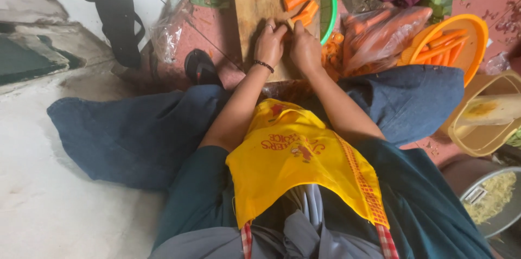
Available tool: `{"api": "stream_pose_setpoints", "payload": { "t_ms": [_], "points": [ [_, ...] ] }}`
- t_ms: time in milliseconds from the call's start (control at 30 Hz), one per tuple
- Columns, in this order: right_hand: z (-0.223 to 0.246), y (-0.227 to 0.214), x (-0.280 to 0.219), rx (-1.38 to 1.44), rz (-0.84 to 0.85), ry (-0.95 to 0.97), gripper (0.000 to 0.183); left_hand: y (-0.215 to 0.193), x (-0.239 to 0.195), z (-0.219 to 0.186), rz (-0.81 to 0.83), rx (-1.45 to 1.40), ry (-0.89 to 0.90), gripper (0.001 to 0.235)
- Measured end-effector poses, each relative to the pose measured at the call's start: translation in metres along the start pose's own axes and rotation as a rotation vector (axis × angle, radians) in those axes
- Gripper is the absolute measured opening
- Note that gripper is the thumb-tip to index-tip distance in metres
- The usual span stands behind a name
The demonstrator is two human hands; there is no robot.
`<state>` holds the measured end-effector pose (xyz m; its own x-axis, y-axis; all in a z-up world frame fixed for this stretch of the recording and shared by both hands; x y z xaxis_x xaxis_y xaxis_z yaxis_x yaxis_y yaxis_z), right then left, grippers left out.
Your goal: Chopping and peeling carrots on a wooden board placed on the floor.
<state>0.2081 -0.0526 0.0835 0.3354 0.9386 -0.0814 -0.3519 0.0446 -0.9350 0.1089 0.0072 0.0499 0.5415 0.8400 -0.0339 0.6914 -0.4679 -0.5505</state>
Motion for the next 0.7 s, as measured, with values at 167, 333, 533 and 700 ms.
{"api": "stream_pose_setpoints", "payload": {
  "t_ms": [167,333,533,700],
  "points": [
    [-0.002,-0.011,0.010,-0.030,-0.052,-0.045,0.022,-0.002,0.014,-0.003,0.005,-0.024,0.009,0.033],
    [-0.002,0.000,0.007,0.027,0.079,0.021,0.025,0.012,0.005,0.021,0.072,-0.062,-0.109,0.034],
    [0.010,-0.014,0.016,-0.016,-0.070,-0.074,0.023,-0.002,0.021,0.000,0.023,0.001,-0.016,0.032],
    [0.005,-0.005,0.020,-0.022,0.071,-0.067,0.026,-0.010,0.013,0.002,-0.024,-0.057,-0.045,0.030]
  ]
}}
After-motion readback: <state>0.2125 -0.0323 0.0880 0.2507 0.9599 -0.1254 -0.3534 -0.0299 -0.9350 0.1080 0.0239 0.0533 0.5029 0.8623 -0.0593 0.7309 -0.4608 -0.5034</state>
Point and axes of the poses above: each hand's wrist, its own x-axis towards the middle knuckle, its own y-axis out of the palm, z = x × y, the point moved 10 cm from there along x, towards the middle knuckle, and after that the axes turned 10 degrees about -y, right-handed, at the moved point
